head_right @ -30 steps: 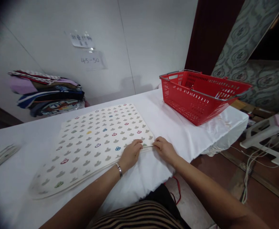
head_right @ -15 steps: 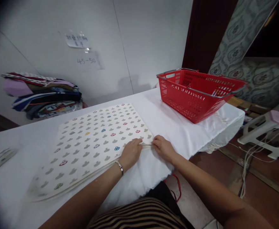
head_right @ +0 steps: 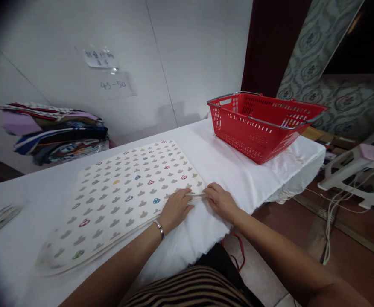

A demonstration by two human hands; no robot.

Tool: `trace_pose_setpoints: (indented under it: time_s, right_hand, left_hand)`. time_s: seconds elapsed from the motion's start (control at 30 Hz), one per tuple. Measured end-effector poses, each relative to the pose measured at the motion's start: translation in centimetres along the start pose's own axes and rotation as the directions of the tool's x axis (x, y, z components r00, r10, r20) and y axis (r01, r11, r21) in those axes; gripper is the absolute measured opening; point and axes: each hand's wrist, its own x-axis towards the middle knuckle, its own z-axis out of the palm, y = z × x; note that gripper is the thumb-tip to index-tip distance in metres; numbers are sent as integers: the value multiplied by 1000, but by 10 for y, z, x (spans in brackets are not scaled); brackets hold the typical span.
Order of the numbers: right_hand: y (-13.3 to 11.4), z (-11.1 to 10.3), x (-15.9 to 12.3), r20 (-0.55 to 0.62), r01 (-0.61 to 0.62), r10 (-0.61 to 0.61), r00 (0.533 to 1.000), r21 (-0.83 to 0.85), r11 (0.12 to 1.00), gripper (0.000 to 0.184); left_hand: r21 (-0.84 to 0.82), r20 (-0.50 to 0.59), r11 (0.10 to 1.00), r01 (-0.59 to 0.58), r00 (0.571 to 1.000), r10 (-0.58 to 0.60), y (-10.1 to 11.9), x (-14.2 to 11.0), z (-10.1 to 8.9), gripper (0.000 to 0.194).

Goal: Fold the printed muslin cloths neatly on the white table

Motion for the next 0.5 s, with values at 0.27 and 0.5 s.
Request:
trace_pose_setpoints:
  time_s: [0.27, 0.5]
  right_hand:
    - [-9, -3, 5, 106, 80, -72, 992, -81, 993, 21]
    - [-12, 2, 14, 124, 78, -40, 991, -316, 946, 20]
  left_hand:
    - [16, -34, 1000, 20, 999, -20, -1, 7, 6, 22]
    - [12, -110, 1000, 10, 994, -9, -5, 9, 15, 21]
